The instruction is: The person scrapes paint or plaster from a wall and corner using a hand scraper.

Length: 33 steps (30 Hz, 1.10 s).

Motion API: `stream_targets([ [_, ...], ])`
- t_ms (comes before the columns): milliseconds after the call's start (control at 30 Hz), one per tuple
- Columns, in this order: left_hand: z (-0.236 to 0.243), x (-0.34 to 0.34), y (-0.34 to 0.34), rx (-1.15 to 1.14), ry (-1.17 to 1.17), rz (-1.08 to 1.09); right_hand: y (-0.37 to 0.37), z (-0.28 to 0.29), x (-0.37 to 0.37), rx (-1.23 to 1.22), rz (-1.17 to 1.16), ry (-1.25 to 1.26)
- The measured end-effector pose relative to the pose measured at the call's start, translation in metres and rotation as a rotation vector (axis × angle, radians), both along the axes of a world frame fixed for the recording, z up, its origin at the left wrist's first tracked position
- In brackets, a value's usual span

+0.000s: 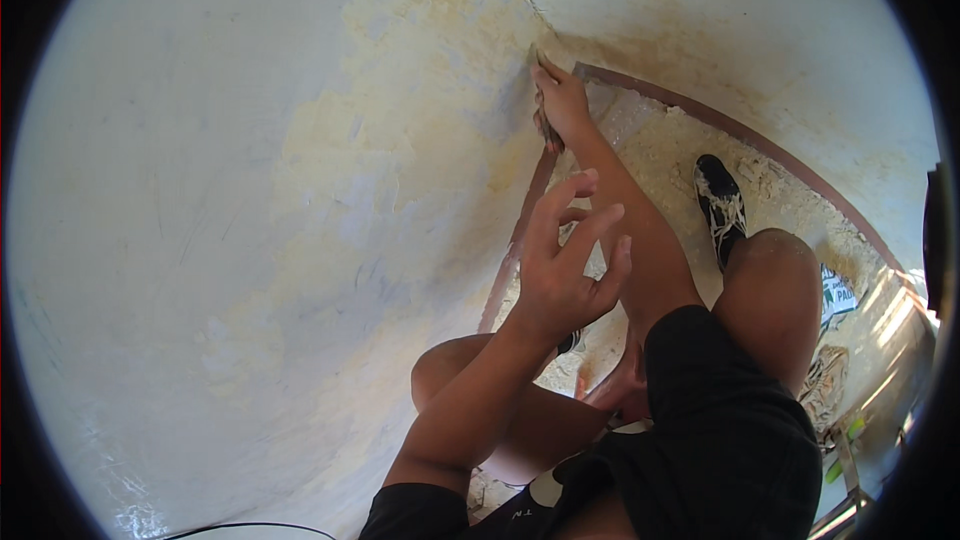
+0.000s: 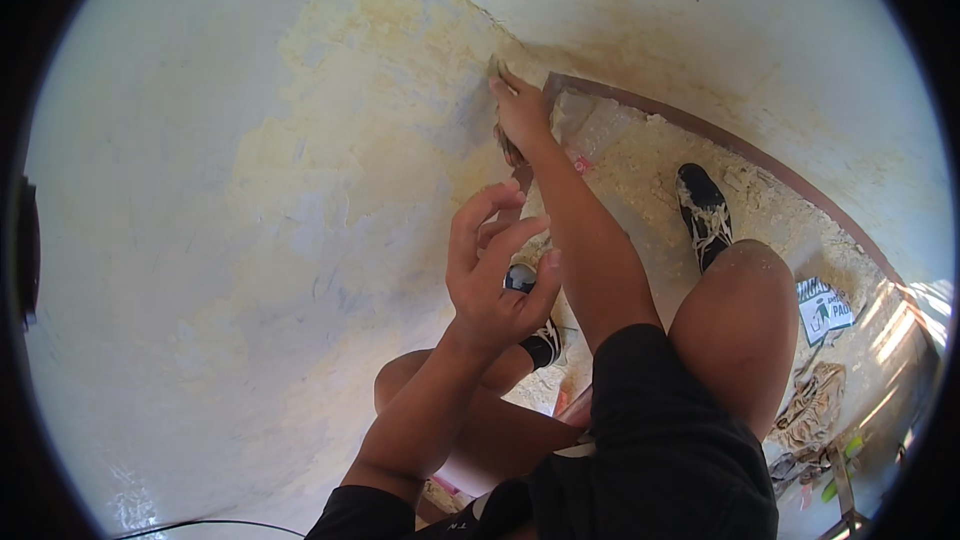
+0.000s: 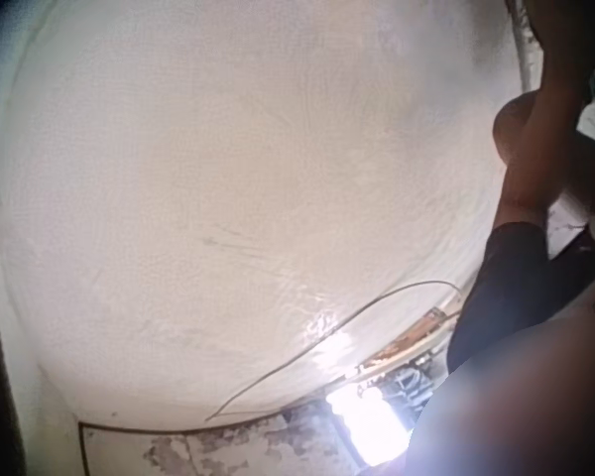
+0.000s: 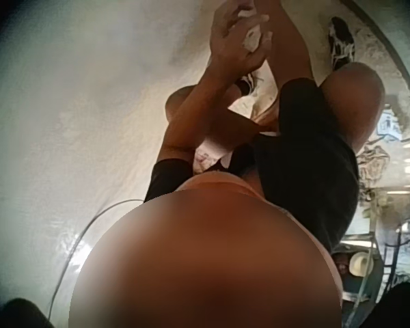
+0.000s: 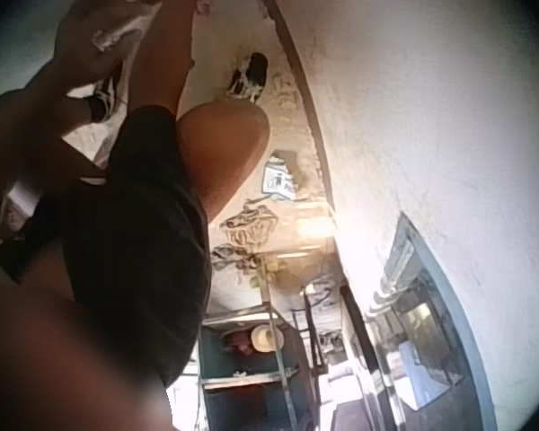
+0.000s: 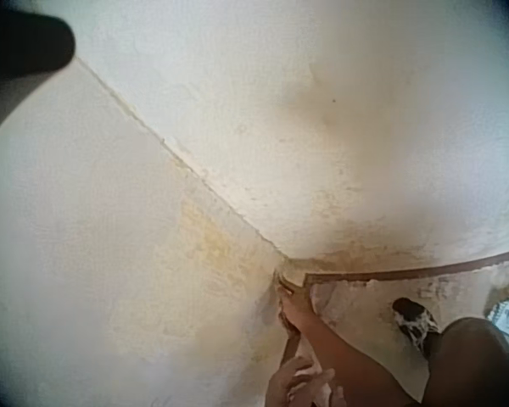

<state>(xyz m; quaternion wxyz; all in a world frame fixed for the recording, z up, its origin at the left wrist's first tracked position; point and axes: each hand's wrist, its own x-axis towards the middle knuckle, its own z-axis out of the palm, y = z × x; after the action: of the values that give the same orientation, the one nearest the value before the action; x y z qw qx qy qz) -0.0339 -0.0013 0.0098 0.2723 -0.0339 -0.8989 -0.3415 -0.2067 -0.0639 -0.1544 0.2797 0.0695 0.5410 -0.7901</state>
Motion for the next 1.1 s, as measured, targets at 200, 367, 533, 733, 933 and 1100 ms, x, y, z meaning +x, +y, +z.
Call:
stream_targets([
  [200,0.008,0.0,-0.003,0.01,0.031,-0.011,0.003,0.008,-0.009,-0.088,-0.023,-0.035],
  [367,0.007,0.002,-0.003,0.0,-0.01,-0.018,0.005,0.003,-0.012,-0.035,-0.021,-0.051],
  [533,0.003,0.002,0.001,0.012,-0.004,-0.021,-0.001,-0.014,-0.003,0.014,-0.005,0.019],
  [733,0.003,0.009,-0.008,0.005,-0.01,0.008,-0.007,-0.012,0.011,-0.018,0.024,-0.017],
  [933,0.007,0.004,-0.004,0.006,-0.007,-0.014,0.003,0.002,0.011,-0.023,0.013,0.004],
  [1100,0.009,0.0,-0.001,0.021,-0.029,-0.036,-0.008,-0.001,0.037,0.058,-0.119,0.196],
])
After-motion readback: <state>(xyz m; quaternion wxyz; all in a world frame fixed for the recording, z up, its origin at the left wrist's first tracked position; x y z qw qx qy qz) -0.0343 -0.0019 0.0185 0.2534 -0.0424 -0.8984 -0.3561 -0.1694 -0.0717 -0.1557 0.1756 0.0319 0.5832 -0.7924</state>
